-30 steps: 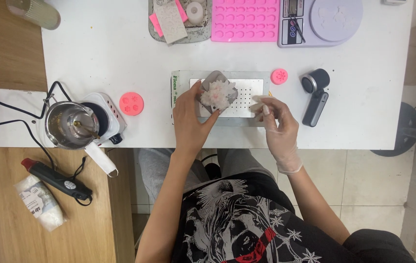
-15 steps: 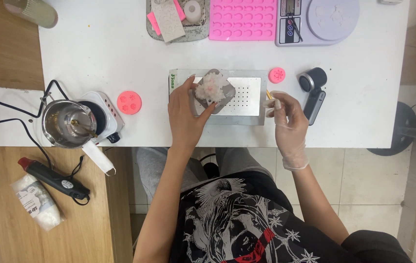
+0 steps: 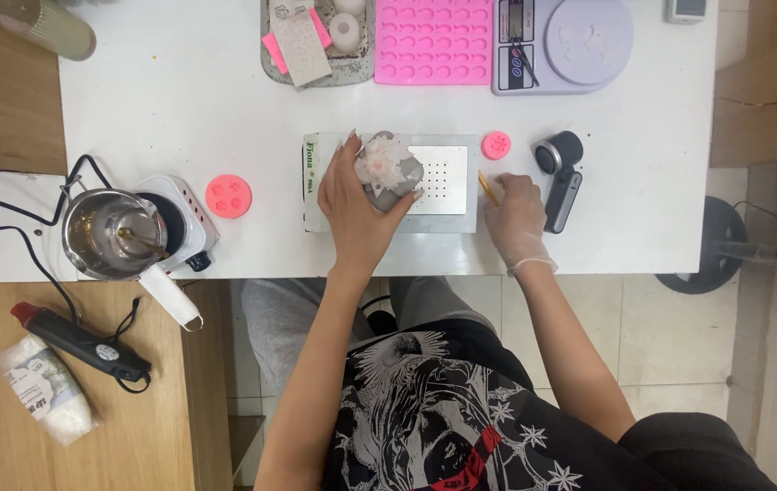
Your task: Use a spoon to carefully apply melted wax to a flower-shaped candle decoration.
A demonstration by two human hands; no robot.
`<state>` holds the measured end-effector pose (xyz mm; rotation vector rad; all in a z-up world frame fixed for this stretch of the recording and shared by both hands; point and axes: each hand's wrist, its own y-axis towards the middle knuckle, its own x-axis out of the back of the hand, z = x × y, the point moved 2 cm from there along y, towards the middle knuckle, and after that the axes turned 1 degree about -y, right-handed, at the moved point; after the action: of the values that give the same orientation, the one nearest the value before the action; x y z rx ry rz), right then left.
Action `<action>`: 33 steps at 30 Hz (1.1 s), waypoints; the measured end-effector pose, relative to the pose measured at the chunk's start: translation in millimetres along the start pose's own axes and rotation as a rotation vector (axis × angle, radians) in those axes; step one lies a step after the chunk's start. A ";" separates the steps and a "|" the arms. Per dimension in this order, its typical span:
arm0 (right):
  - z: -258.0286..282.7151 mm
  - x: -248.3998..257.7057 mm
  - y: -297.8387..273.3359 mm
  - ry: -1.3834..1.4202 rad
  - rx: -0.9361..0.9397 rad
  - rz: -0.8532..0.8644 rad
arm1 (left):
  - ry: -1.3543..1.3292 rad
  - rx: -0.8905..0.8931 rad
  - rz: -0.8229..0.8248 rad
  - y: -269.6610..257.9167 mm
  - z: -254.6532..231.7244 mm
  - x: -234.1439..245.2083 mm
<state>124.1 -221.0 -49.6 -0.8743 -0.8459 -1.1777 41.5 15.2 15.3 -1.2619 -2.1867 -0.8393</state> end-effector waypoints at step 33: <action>80.9 108.3 -39.2 0.215 0.456 -0.029 | -0.294 -0.116 -0.036 -8.1 31.0 15.7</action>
<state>97.3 -197.6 86.6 -0.3579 -0.9027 -1.0242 24.1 43.2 1.8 -1.4871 -2.4250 -0.8508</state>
